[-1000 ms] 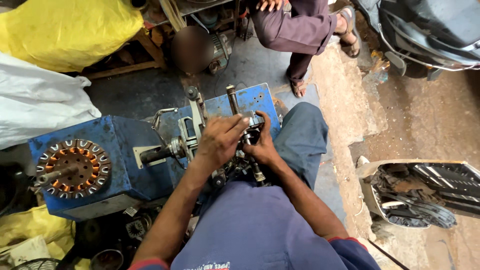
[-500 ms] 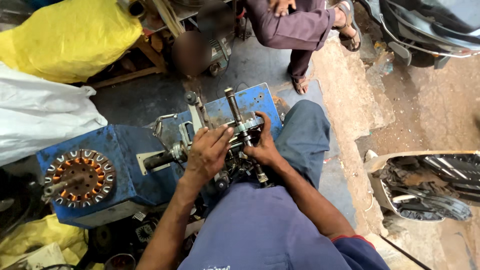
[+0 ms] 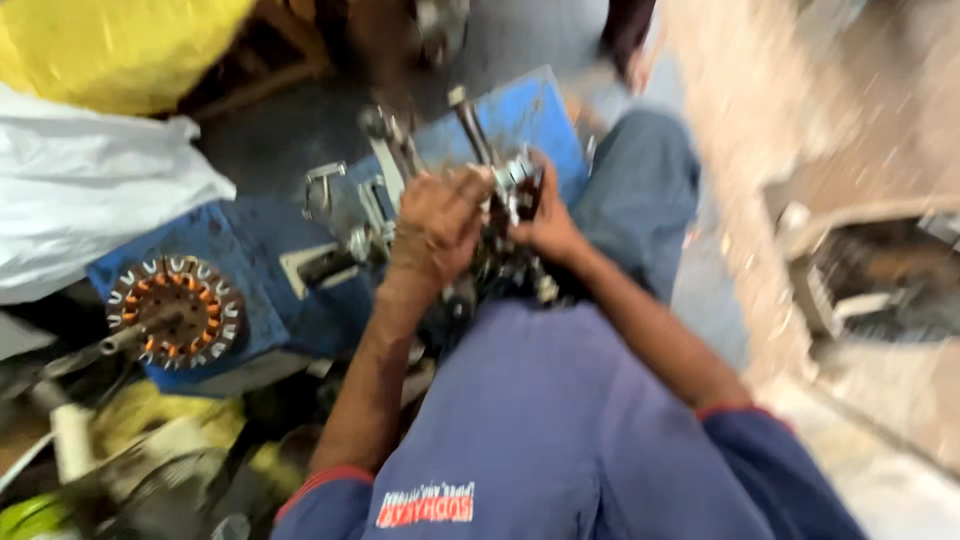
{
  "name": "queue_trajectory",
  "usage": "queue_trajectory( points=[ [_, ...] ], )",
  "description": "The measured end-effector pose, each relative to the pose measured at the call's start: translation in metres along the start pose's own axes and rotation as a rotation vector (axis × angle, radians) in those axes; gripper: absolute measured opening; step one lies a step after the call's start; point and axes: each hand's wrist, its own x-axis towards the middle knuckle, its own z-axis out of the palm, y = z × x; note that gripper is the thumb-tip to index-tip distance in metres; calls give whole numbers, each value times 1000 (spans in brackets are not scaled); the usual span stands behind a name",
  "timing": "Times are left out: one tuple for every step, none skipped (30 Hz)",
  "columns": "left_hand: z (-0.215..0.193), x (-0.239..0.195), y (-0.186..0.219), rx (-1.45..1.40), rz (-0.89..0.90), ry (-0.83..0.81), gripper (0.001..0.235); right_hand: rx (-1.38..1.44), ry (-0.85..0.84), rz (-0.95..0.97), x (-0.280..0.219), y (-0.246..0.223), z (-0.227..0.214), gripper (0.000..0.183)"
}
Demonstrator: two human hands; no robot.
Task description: The person repairs a motor component by inserting and aligning small mechanical parts into the central assembly.
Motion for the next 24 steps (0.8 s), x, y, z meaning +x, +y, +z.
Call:
queue_trajectory(
  points=[
    [1,-3,-4,-8,-30,20,49,-18,-19,-57,1,-1,-7,117],
    [-2,-11,-3,-17,-47,7,49,-51,1,-42,-8,3,-2,117],
    [-3,-14,-2,-23,-53,20,49,-103,13,-44,-5,0,-1,116],
    [-2,-14,-2,-30,-59,33,50,-156,25,-45,-4,-3,-1,115],
    [1,-11,-2,-40,-62,19,50,-121,12,-49,-2,-6,0,114],
    [4,-8,-1,-51,-66,5,50,-86,-2,-53,-3,-8,4,113],
    [5,-2,0,-55,-65,-6,50,-49,-19,-63,-1,-11,6,112],
    [9,7,1,-27,-33,-24,49,-61,-2,1,1,-15,7,109],
    [13,19,2,0,-2,-45,48,-71,17,68,0,-19,9,107],
    [17,29,3,27,28,-66,46,-81,37,135,0,-22,10,104],
    [20,37,6,29,51,-86,47,-79,32,145,1,-26,11,103],
    [23,44,8,32,74,-107,48,-78,27,155,3,-28,12,102],
    [24,46,9,32,93,-127,49,-77,21,168,3,-30,13,102],
    [22,44,7,33,101,-103,48,-87,2,136,2,-30,13,98],
    [20,40,5,33,112,-77,48,-99,-16,100,2,-30,13,95],
    [18,34,3,33,123,-52,47,-110,-33,65,2,-30,12,92],
    [15,25,0,19,86,-34,47,-51,-32,72,0,-28,12,93],
    [8,12,-3,5,49,-16,47,7,-31,79,0,-25,13,95],
    [5,5,-5,-8,13,9,46,60,-33,81,1,-24,11,97],
    [5,1,-5,-1,4,0,47,24,-22,83,1,-23,10,94],
    [5,-4,-4,10,-14,-3,48,-14,-22,89,1,-21,10,91],
    [4,-6,-4,22,-33,-6,48,-52,-22,94,0,-20,10,89],
    [4,-4,-4,7,-18,-3,48,-22,-30,78,1,-19,11,88],
    [6,1,-2,-8,-2,-1,47,9,-38,63,2,-19,12,87]
  ],
)
